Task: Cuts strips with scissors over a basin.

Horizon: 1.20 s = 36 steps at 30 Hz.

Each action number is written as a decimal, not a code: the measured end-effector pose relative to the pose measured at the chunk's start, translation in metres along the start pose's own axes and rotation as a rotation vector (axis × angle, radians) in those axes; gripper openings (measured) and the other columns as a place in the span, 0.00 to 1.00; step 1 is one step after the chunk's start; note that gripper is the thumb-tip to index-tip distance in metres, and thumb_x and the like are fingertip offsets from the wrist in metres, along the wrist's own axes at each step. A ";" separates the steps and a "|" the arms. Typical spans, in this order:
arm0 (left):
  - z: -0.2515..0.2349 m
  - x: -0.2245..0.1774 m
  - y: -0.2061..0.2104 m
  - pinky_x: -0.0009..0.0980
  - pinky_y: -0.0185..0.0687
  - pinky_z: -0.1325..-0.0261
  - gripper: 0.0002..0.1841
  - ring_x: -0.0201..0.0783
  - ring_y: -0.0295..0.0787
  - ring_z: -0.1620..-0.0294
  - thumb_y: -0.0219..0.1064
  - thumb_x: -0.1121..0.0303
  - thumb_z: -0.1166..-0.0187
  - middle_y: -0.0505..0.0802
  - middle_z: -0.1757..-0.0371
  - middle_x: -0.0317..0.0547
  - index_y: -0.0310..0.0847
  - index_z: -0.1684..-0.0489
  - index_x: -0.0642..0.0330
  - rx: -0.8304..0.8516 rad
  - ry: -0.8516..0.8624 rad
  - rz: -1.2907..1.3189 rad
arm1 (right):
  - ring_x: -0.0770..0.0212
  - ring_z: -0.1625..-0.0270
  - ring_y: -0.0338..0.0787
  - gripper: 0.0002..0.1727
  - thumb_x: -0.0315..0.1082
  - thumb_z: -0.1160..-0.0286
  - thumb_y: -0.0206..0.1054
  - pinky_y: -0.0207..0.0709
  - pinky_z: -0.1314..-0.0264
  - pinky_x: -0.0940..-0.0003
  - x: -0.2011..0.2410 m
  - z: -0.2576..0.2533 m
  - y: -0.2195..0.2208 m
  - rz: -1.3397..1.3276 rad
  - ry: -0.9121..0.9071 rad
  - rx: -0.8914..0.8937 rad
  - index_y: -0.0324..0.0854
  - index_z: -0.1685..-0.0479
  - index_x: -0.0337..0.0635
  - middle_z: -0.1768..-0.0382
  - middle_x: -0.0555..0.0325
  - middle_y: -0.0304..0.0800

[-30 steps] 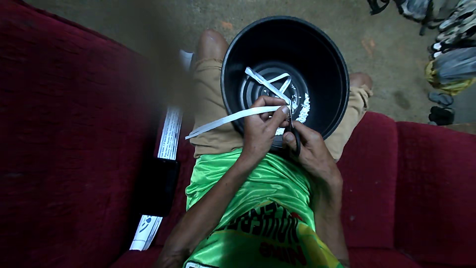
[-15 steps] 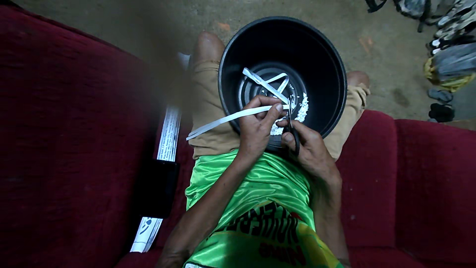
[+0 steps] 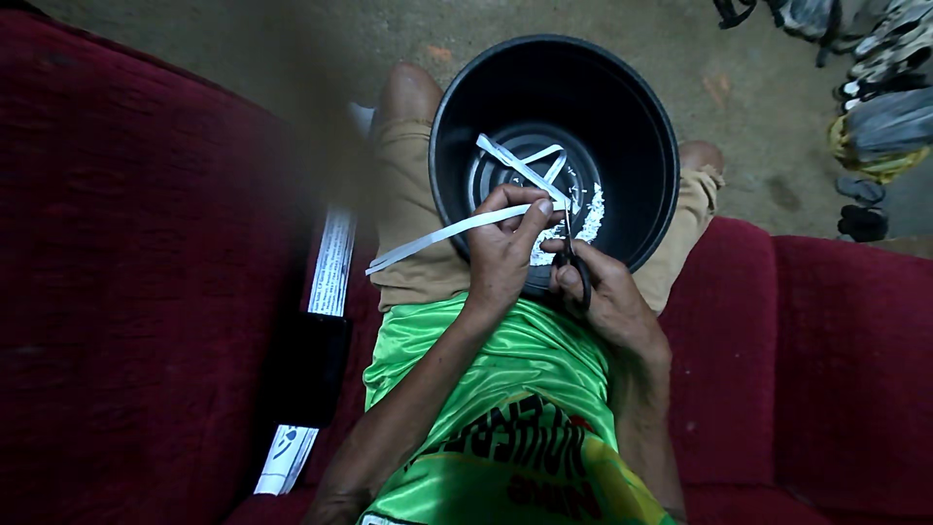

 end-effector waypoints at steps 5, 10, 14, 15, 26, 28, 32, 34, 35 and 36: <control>0.005 -0.002 0.002 0.37 0.95 0.48 0.05 0.41 0.95 0.59 0.65 0.81 0.19 0.93 0.57 0.50 0.81 0.51 0.69 0.006 -0.025 -0.046 | 0.72 0.79 0.75 0.27 0.58 0.16 0.61 0.73 0.78 0.74 0.001 -0.001 0.000 0.034 -0.025 -0.013 0.81 0.31 0.48 0.74 0.67 0.80; 0.013 -0.005 0.005 0.31 0.94 0.53 0.06 0.34 0.94 0.61 0.64 0.78 0.16 0.92 0.57 0.45 0.81 0.48 0.63 0.053 -0.066 -0.089 | 0.72 0.80 0.74 0.28 0.59 0.16 0.59 0.72 0.80 0.75 0.001 -0.003 -0.001 0.051 -0.047 -0.024 0.81 0.33 0.46 0.75 0.67 0.80; 0.013 -0.004 0.005 0.30 0.93 0.53 0.06 0.34 0.94 0.61 0.64 0.79 0.16 0.92 0.57 0.45 0.80 0.48 0.64 0.053 -0.069 -0.089 | 0.72 0.82 0.73 0.27 0.58 0.15 0.59 0.70 0.82 0.75 0.000 -0.003 -0.001 0.048 -0.053 -0.031 0.81 0.34 0.46 0.76 0.68 0.79; 0.013 -0.003 0.005 0.30 0.93 0.52 0.05 0.34 0.94 0.61 0.64 0.79 0.16 0.92 0.57 0.45 0.80 0.49 0.64 0.051 -0.069 -0.084 | 0.73 0.82 0.73 0.27 0.58 0.15 0.59 0.71 0.81 0.76 0.000 -0.003 -0.001 0.051 -0.055 -0.034 0.81 0.34 0.46 0.76 0.68 0.79; 0.014 -0.005 0.003 0.32 0.93 0.51 0.06 0.36 0.94 0.59 0.64 0.77 0.16 0.93 0.56 0.46 0.81 0.48 0.64 0.029 -0.052 -0.112 | 0.71 0.79 0.76 0.24 0.53 0.14 0.60 0.73 0.79 0.74 -0.001 0.000 0.000 0.008 -0.001 -0.012 0.81 0.32 0.48 0.74 0.66 0.81; 0.013 -0.005 0.003 0.32 0.94 0.52 0.05 0.36 0.95 0.59 0.64 0.78 0.16 0.93 0.55 0.47 0.81 0.48 0.64 0.028 -0.053 -0.102 | 0.72 0.79 0.76 0.26 0.57 0.15 0.60 0.74 0.78 0.74 -0.001 0.000 0.001 0.021 0.006 0.004 0.80 0.31 0.49 0.73 0.67 0.81; 0.006 0.002 0.004 0.34 0.95 0.54 0.05 0.39 0.95 0.62 0.64 0.83 0.20 0.92 0.59 0.50 0.80 0.53 0.70 -0.008 -0.023 -0.033 | 0.72 0.80 0.75 0.28 0.59 0.16 0.59 0.73 0.80 0.74 0.000 -0.002 0.000 0.052 -0.024 -0.002 0.80 0.32 0.47 0.74 0.67 0.81; 0.010 0.000 0.004 0.33 0.95 0.54 0.05 0.37 0.94 0.62 0.64 0.81 0.19 0.92 0.58 0.48 0.80 0.51 0.68 0.005 -0.036 -0.059 | 0.72 0.81 0.74 0.28 0.60 0.16 0.59 0.71 0.81 0.75 0.001 -0.002 0.001 0.046 -0.016 -0.011 0.81 0.33 0.47 0.75 0.68 0.80; 0.013 -0.003 0.005 0.31 0.94 0.53 0.05 0.35 0.94 0.61 0.64 0.79 0.17 0.92 0.57 0.46 0.80 0.49 0.65 0.027 -0.056 -0.089 | 0.73 0.82 0.73 0.27 0.59 0.16 0.60 0.70 0.81 0.76 0.001 -0.002 0.001 0.042 -0.009 -0.015 0.81 0.34 0.47 0.76 0.68 0.80; 0.014 -0.004 0.006 0.30 0.93 0.53 0.05 0.34 0.93 0.62 0.64 0.78 0.16 0.91 0.57 0.45 0.80 0.49 0.64 0.035 -0.063 -0.100 | 0.73 0.81 0.74 0.26 0.57 0.15 0.60 0.71 0.81 0.76 0.002 -0.002 0.000 0.038 -0.009 -0.014 0.81 0.35 0.47 0.76 0.68 0.81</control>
Point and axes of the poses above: each hand's wrist, its own z-axis away from the middle knuckle, its own y-axis out of the palm, x = y × z, the point moved 4 cm from there along -z, towards the middle knuckle
